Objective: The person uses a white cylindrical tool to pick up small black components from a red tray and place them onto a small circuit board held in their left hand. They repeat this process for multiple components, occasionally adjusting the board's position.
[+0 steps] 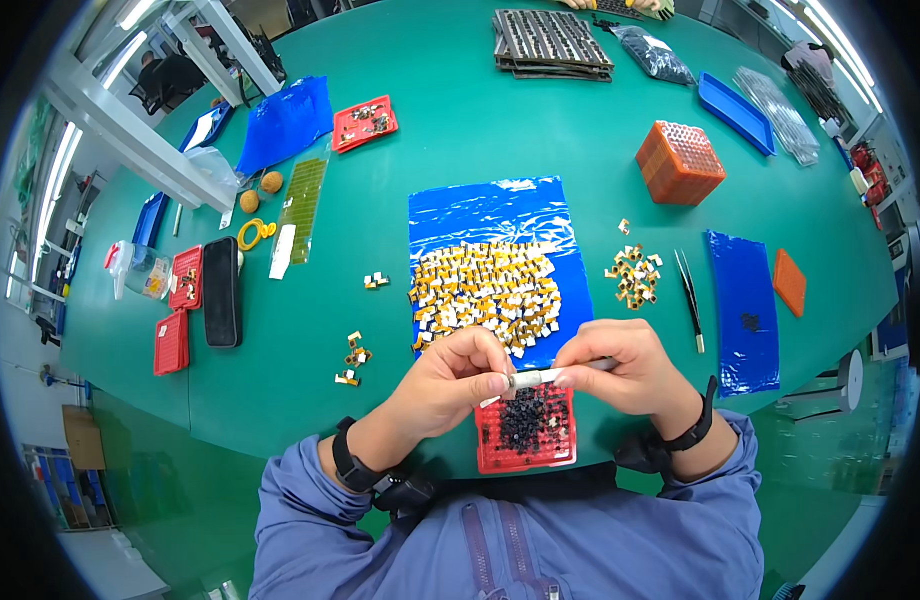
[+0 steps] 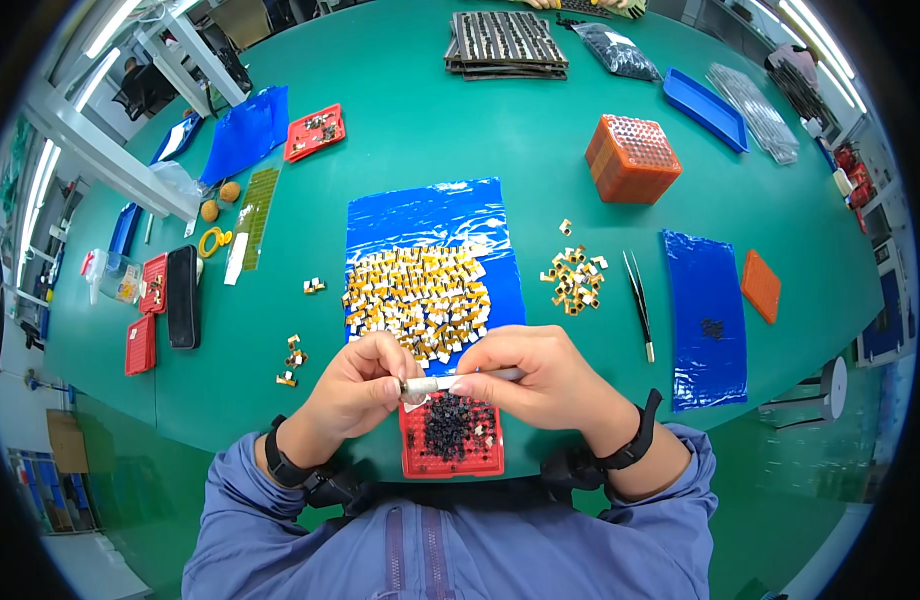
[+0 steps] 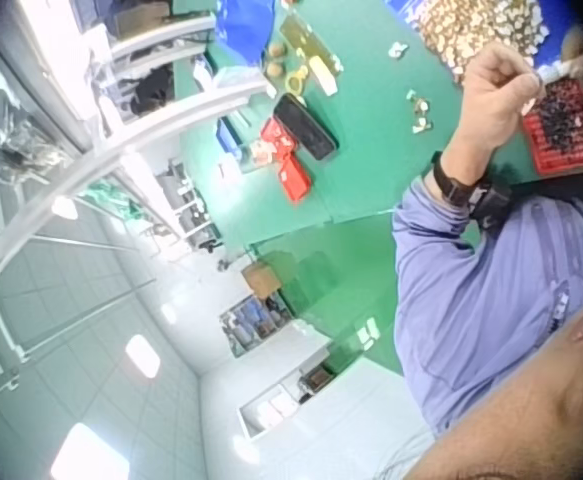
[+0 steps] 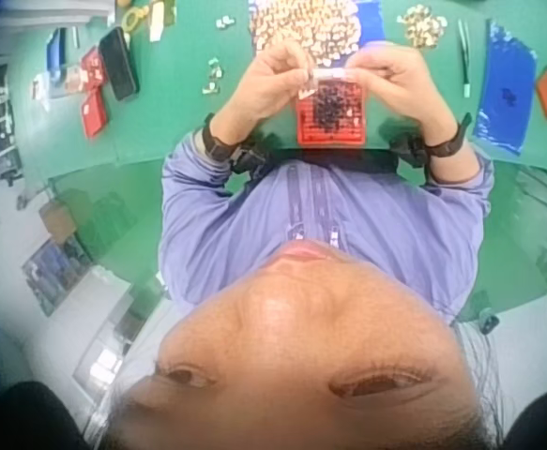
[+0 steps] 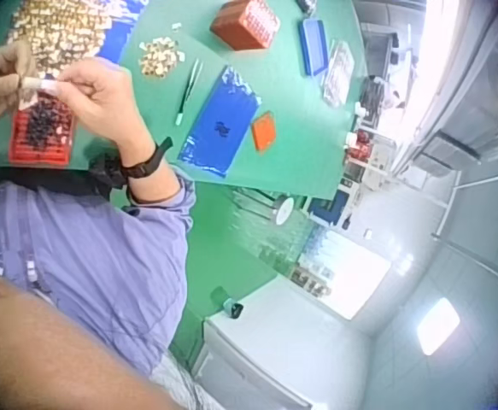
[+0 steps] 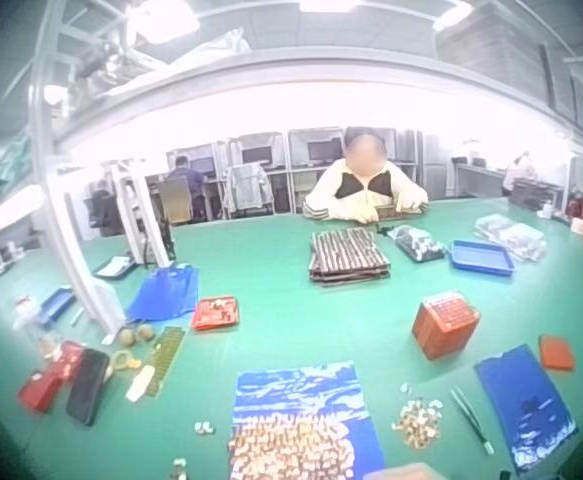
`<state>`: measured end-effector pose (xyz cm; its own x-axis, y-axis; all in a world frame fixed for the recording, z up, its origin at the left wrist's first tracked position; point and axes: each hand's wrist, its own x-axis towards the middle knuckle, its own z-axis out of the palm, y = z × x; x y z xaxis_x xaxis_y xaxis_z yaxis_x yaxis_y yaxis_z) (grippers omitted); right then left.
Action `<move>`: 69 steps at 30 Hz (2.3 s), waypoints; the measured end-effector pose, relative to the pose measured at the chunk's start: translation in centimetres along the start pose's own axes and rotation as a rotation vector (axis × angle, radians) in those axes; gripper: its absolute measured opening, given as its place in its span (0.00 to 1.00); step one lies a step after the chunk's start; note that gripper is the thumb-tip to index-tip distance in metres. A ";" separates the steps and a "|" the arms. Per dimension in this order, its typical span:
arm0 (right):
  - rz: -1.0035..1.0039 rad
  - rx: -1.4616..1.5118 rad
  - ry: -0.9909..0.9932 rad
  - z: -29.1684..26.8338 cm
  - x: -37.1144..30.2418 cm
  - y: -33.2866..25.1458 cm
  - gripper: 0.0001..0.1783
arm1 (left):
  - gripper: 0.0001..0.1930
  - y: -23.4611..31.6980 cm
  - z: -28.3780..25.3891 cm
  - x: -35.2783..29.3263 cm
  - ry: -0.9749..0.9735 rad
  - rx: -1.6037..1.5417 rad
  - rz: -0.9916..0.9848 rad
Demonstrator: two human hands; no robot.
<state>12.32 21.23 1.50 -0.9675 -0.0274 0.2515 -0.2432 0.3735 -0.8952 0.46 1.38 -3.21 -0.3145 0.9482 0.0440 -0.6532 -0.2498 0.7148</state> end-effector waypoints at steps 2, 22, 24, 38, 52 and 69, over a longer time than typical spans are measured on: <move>0.003 -0.026 -0.026 -0.3 0.1 0.1 0.06 | 0.05 -0.1 0.0 -0.1 -0.007 -0.018 -0.021; 0.154 0.087 -0.232 -1.1 -0.2 -0.6 0.05 | 0.04 0.3 0.7 -0.5 -0.091 0.102 -0.088; 0.292 0.150 -0.282 -1.2 -0.3 -0.6 0.05 | 0.04 0.4 0.7 -0.5 -0.092 0.138 -0.092; 0.183 0.146 -0.254 -1.2 -0.1 0.3 0.09 | 0.03 0.4 1.0 -0.8 -0.053 0.214 -0.132; 0.158 0.031 -0.330 -3.0 -0.1 1.6 0.11 | 0.04 0.6 1.7 -0.8 -0.066 0.391 -0.162; 0.036 0.102 -0.410 -2.1 -0.2 2.7 0.10 | 0.08 0.5 1.4 -0.1 -0.193 0.852 0.130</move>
<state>12.01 24.22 -0.23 -0.9180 -0.3903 0.0701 -0.1941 0.2880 -0.9377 1.13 1.48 -1.86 -0.1783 0.9584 0.2228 0.1391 -0.1996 0.9700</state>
